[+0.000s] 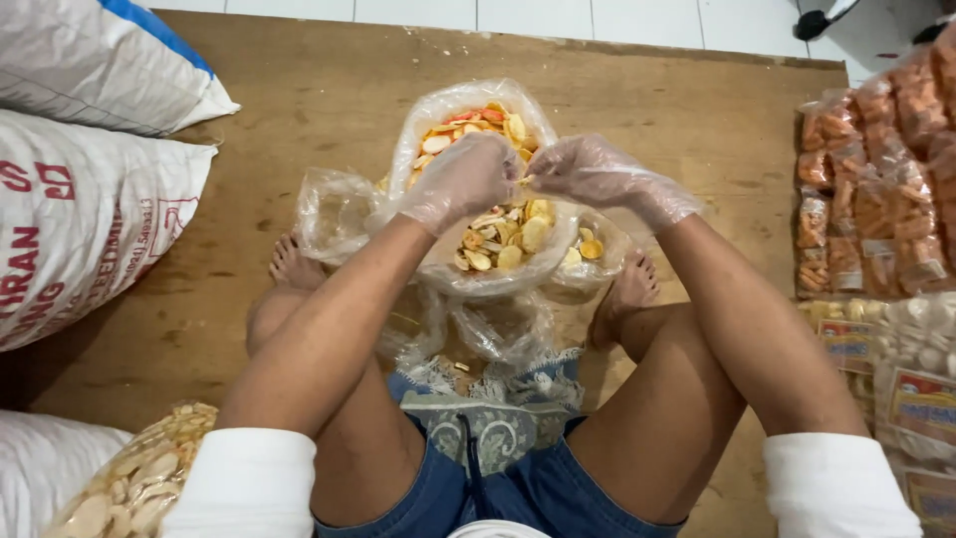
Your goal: Manually sorting through a large bag of chips to separate specific pieces into a smaller bag.
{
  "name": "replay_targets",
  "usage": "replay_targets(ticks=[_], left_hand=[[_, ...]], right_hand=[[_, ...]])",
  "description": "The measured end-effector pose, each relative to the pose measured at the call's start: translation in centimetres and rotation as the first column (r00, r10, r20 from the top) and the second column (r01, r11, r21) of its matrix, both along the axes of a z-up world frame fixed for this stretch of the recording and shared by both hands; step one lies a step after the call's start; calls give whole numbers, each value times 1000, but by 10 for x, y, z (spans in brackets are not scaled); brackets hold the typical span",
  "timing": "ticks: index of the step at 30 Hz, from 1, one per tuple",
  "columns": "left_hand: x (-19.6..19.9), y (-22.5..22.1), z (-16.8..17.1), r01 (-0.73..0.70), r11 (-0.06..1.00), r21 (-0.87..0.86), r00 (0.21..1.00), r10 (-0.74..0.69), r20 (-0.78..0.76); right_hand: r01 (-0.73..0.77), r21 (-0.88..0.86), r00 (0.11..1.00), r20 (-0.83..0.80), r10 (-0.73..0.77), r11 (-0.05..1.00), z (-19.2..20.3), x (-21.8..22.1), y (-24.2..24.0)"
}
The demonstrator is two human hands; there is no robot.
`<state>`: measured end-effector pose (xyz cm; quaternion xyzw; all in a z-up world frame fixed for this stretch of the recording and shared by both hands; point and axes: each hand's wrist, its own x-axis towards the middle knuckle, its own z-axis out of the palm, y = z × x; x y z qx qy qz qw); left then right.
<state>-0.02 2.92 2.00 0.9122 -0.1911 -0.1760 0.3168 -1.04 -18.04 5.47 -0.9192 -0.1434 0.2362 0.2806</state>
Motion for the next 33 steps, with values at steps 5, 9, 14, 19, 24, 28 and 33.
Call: replay_targets(ticks=[5, 9, 14, 19, 24, 28, 33], left_hand=[[6, -5, -38, -141, 988, 65, 988, 136, 76], [-18, -13, -28, -90, 973, 212, 996, 93, -4], [-44, -48, -49, -27, 951, 307, 973, 96, -212], [-51, -58, -57, -135, 945, 299, 948, 211, -238], [-47, -73, -61, -14, 921, 390, 977, 94, -189], [-45, -69, -46, -146, 916, 375, 911, 272, -311], [-47, -61, -16, -141, 906, 399, 876, 302, -376]], right_hand=[[-64, -37, 993, 102, 67, 997, -12, 11, -2], [-58, -132, 992, 106, 72, 990, -25, 25, -17], [-31, -300, 991, 115, 68, 954, -26, 28, -39], [39, -430, 994, 109, 9, 902, -29, 25, -69], [78, -481, 997, 48, -63, 873, -20, 15, -91], [95, -568, 993, -2, -117, 817, -37, 19, -109], [86, -554, 988, -61, -143, 828, -15, 9, -95]])
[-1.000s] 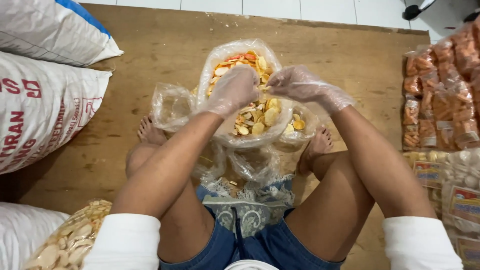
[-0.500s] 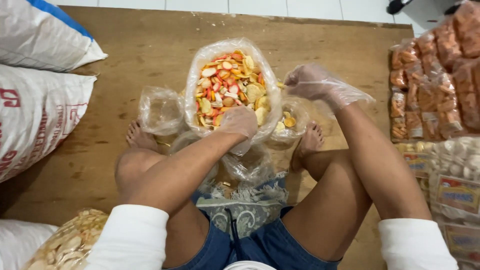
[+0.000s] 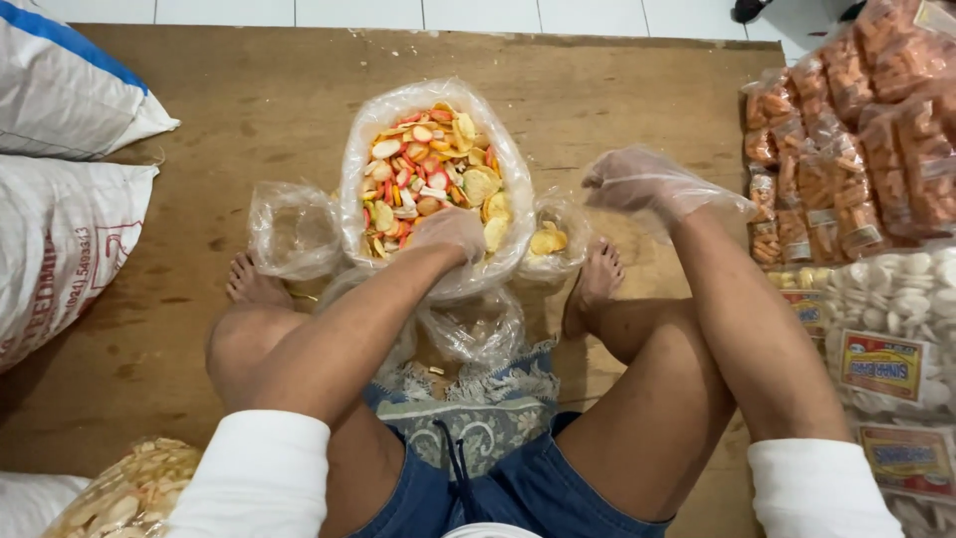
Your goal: Manually sorting through a large bag of chips to separate specific pieces into a smaller bag.
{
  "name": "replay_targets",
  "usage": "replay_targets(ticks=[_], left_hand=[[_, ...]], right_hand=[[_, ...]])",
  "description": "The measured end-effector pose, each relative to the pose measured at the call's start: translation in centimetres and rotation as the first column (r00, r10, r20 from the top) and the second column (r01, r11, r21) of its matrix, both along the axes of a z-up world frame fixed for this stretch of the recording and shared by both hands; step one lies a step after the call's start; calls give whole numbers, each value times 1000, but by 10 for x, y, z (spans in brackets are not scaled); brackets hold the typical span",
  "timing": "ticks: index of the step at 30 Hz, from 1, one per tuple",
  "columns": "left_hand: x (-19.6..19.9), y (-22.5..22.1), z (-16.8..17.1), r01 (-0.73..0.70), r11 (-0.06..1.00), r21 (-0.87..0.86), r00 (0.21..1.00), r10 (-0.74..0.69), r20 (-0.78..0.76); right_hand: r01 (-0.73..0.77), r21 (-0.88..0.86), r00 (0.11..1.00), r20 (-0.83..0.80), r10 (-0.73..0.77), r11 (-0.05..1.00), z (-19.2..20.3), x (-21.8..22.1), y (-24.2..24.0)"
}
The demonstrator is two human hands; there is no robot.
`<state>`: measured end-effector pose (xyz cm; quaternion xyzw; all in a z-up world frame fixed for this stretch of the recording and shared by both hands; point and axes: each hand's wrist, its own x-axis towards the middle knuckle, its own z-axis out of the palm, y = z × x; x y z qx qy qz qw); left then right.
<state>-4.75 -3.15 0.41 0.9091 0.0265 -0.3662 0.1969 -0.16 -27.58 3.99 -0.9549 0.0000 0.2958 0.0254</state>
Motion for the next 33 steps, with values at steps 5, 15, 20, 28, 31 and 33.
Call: replay_targets(ticks=[5, 15, 20, 28, 31, 33], left_hand=[[17, 6, -28, 305, 952, 18, 952, -306, 8], [12, 19, -42, 547, 837, -14, 794, -513, 324], [16, 21, -63, 490, 872, -11, 833, -464, 301], [33, 17, -53, 415, 909, 22, 907, -416, 69], [60, 17, -90, 443, 896, -30, 877, -426, 223], [65, 23, -80, 397, 911, -114, 882, -345, 321]], right_hand=[[-26, -40, 998, -52, 24, 999, 10, -4, 24], [-174, -27, 982, -77, 172, 984, 38, -18, 71], [-218, 5, 974, -71, 217, 976, 17, -6, 70], [-247, 99, 966, -58, 253, 964, 12, -4, 80], [-282, 158, 955, -50, 293, 946, 22, -6, 87], [-310, 187, 946, -34, 322, 932, 21, -5, 88]])
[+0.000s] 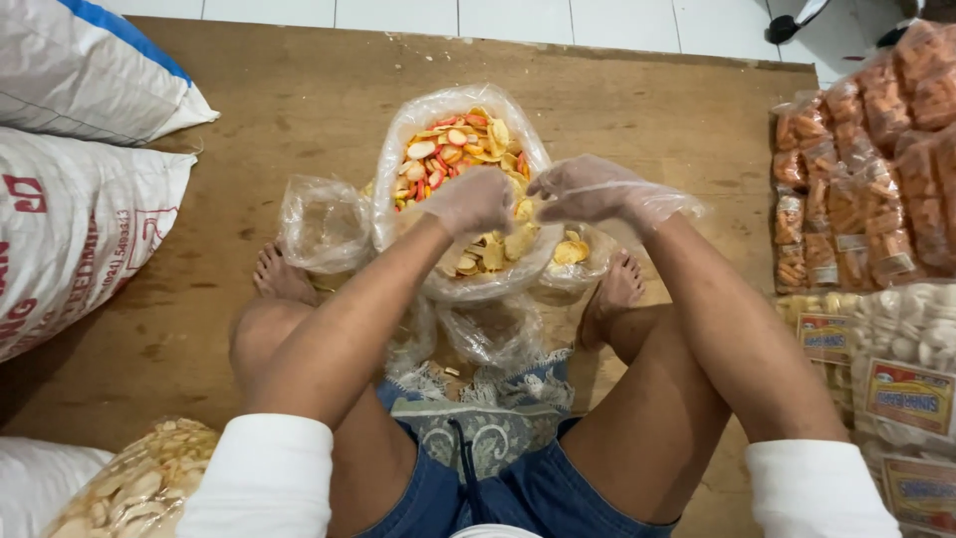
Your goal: Manually sorting through a large bag of chips to separate specific pieces into a smaller bag.
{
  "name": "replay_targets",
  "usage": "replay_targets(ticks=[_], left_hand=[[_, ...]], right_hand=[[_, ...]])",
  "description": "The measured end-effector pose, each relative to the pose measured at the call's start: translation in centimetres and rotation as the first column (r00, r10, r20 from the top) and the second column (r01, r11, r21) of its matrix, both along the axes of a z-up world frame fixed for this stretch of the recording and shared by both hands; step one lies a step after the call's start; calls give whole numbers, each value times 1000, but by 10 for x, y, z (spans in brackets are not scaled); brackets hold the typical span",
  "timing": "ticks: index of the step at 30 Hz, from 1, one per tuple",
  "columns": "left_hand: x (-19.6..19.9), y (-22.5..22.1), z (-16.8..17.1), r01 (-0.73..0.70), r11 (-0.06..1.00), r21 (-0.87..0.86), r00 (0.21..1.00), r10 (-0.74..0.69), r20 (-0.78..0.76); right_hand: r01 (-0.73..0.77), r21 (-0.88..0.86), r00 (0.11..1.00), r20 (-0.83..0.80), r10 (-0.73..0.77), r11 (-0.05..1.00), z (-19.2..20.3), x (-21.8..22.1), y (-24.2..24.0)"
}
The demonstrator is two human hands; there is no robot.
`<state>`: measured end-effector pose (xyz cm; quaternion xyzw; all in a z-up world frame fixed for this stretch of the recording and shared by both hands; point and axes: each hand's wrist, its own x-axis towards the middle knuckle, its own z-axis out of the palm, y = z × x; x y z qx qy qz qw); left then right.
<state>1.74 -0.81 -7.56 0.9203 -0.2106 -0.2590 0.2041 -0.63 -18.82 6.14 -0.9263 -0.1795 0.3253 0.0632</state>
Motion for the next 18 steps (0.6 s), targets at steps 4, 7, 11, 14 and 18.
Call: replay_targets(ticks=[4, 7, 11, 14, 18], left_hand=[[-2, 7, 31, -159, 933, -322, 987, 148, -60], [-2, 4, 31, -225, 904, -363, 974, 210, -81], [-5, -6, 15, -271, 909, -317, 960, 279, -22], [-19, -4, 40, -206, 954, -218, 978, 209, -9], [-25, -13, 17, -132, 985, -108, 990, 137, 43]], right_hand=[[39, 95, 999, 28, -42, 995, -23, 12, -5], [18, 56, 997, 70, -22, 998, -32, 19, -10], [-4, -92, 991, 131, 16, 996, -11, 12, -9], [83, -219, 994, 92, -64, 972, -15, 13, -19], [140, -284, 989, 74, -124, 949, -5, 4, -43]])
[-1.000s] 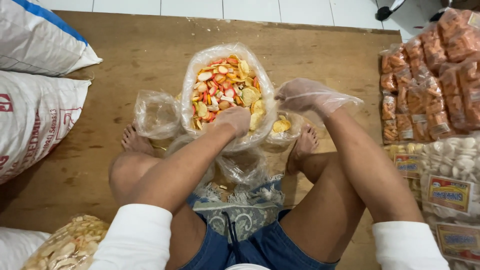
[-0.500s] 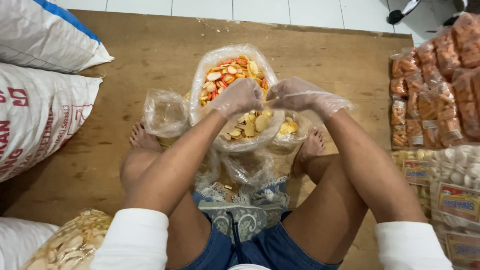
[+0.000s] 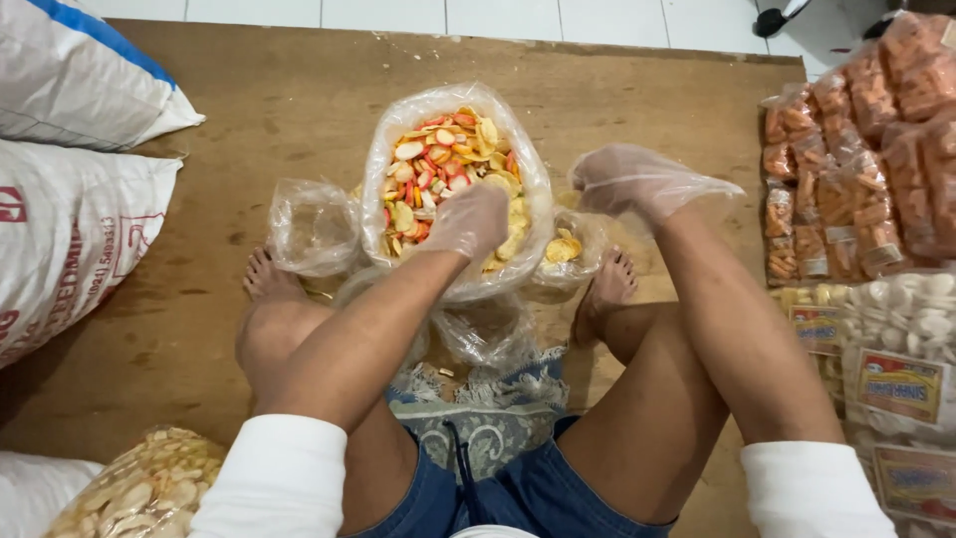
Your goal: Manually sorting through a large bag of chips to separate specific pieces into a smaller bag.
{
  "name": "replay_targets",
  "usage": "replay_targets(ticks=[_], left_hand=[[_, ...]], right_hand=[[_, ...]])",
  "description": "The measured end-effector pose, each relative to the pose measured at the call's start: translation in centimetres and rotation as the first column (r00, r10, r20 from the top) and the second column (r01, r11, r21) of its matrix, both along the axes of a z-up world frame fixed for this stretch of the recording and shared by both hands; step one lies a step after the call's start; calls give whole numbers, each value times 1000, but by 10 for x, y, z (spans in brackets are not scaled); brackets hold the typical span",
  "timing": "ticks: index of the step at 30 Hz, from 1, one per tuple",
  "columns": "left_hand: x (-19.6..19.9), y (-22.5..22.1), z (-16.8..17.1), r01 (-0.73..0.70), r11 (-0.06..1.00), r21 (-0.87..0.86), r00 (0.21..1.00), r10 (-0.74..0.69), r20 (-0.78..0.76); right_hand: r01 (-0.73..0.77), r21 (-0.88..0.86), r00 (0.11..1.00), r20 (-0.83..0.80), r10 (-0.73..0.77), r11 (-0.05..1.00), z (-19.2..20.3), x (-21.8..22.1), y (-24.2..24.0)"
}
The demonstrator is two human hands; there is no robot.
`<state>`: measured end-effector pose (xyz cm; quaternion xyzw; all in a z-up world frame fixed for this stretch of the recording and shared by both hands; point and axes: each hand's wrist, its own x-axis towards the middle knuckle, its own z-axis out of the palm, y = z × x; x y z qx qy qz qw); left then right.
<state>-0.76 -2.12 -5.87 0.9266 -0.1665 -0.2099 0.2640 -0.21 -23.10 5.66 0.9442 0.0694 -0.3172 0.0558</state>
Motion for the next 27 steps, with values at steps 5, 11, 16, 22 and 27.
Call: replay_targets(ticks=[5, 11, 16, 22, 27], left_hand=[[-1, -14, -36, 112, 991, 74, 993, -115, 37], [-10, -24, -5, 35, 990, 137, 999, -29, -45], [-7, -28, -10, 23, 988, 156, 998, -15, -53], [-12, -19, -9, 31, 994, 104, 996, -22, -89], [5, -15, -31, 83, 989, 124, 987, -64, -148]], right_hand=[[36, -80, 998, 60, -31, 996, 18, -9, -15], [137, -39, 991, 9, -137, 990, 2, -13, -23], [150, 65, 989, -3, -150, 987, 16, -18, -11], [-2, 84, 1000, -6, 3, 996, -10, -2, -14], [-74, 121, 997, -20, 77, 990, 8, -7, 8]])
